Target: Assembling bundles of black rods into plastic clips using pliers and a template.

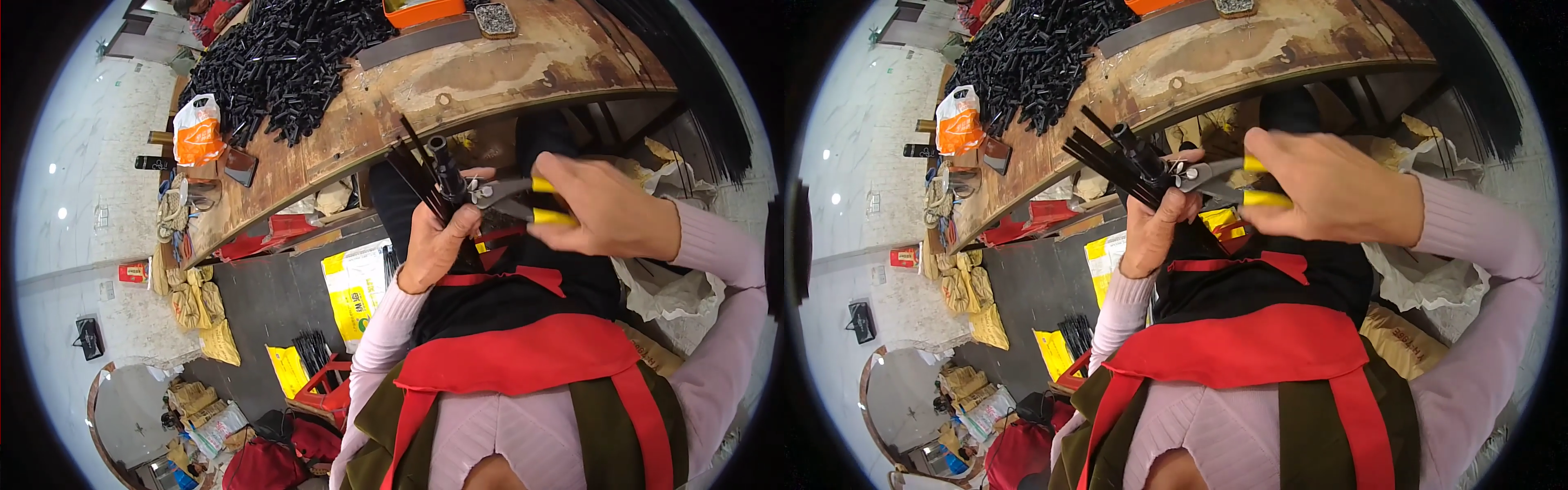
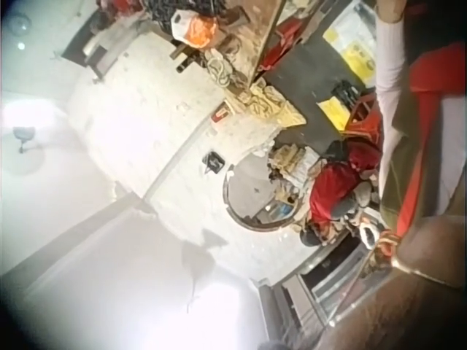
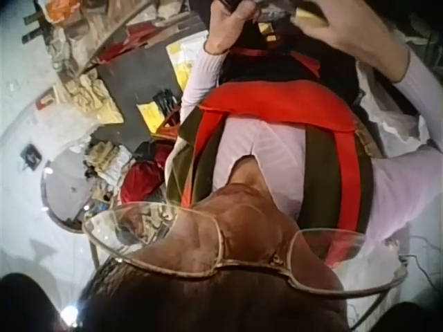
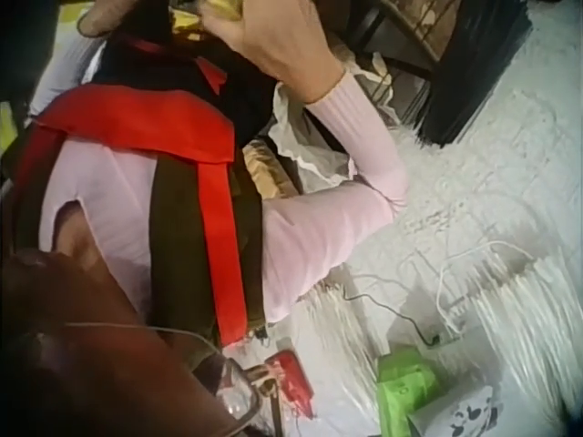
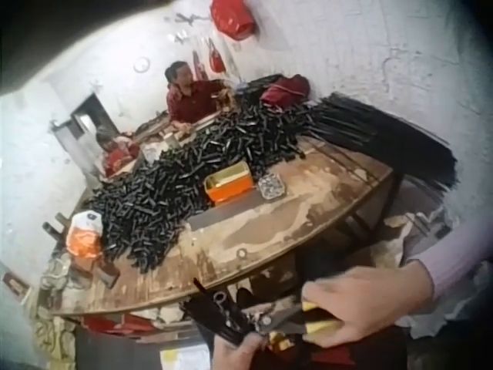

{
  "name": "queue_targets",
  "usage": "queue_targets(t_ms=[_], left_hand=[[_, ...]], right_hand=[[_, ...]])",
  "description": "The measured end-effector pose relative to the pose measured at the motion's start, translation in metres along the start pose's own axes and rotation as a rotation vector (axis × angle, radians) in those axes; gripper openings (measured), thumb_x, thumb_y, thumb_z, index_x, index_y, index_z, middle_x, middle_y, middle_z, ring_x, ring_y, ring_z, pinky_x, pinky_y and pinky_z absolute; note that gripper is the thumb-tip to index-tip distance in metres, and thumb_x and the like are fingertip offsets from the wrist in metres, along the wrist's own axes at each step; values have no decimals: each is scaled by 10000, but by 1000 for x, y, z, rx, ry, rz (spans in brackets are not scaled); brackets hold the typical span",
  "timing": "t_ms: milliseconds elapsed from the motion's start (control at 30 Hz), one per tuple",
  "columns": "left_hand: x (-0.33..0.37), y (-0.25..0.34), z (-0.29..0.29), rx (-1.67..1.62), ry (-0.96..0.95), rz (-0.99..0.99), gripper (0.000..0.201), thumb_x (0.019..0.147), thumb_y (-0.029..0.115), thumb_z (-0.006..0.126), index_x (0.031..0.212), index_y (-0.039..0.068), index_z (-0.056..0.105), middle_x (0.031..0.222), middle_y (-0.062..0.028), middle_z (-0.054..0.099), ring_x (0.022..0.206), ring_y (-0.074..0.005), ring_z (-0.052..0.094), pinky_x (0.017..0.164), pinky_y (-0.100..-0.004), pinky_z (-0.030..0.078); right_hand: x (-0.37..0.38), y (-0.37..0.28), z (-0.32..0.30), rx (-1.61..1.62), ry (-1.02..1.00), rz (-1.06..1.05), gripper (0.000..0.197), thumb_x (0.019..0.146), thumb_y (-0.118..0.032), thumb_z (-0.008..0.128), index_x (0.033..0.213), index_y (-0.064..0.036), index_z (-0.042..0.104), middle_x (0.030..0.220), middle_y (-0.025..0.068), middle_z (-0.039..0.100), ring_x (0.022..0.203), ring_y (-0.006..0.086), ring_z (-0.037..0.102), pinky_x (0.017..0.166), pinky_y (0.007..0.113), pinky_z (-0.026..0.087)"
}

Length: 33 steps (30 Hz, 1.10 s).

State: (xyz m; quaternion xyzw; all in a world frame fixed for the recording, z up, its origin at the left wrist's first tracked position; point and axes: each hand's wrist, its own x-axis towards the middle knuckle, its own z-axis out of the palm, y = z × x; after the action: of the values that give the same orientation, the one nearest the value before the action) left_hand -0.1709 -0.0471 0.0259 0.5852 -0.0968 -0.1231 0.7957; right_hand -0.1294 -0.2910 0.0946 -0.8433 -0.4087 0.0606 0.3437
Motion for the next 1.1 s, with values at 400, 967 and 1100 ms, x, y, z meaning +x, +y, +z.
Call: queue_targets(t_ms=[400, 967, 1100], left_hand=[[-10, -9, -26, -69, -184, -24, 379, 975, 330, 612, 1166, 37, 468, 856, -13, 528, 746, -85, 471, 675, -244, 410], [-3, -10, -14, 65, 29, 47, 205, 992, 223, 590, 1007, 31, 520, 767, 28, 495, 679, -70, 452, 604, -227, 387], [2, 0, -6, -32, 102, 83, 232, 986, 218, 601, 1063, 31, 487, 766, 16, 494, 664, -75, 451, 594, -229, 391]], right_hand=[[15, -1, -10, 1208, -817, 847, 558, 1047, -474, 326, 993, 32, 556, 591, 80, 526, 447, 134, 488, 436, 267, 375], [43, -9, -20, 439, -748, 575, 380, 994, -285, 550, 1264, -18, 577, 647, 26, 556, 535, 84, 530, 472, 262, 412], [9, 16, 35, 231, -295, 275, 403, 967, -198, 563, 1338, -43, 533, 847, 98, 604, 786, 194, 584, 703, 320, 439]])
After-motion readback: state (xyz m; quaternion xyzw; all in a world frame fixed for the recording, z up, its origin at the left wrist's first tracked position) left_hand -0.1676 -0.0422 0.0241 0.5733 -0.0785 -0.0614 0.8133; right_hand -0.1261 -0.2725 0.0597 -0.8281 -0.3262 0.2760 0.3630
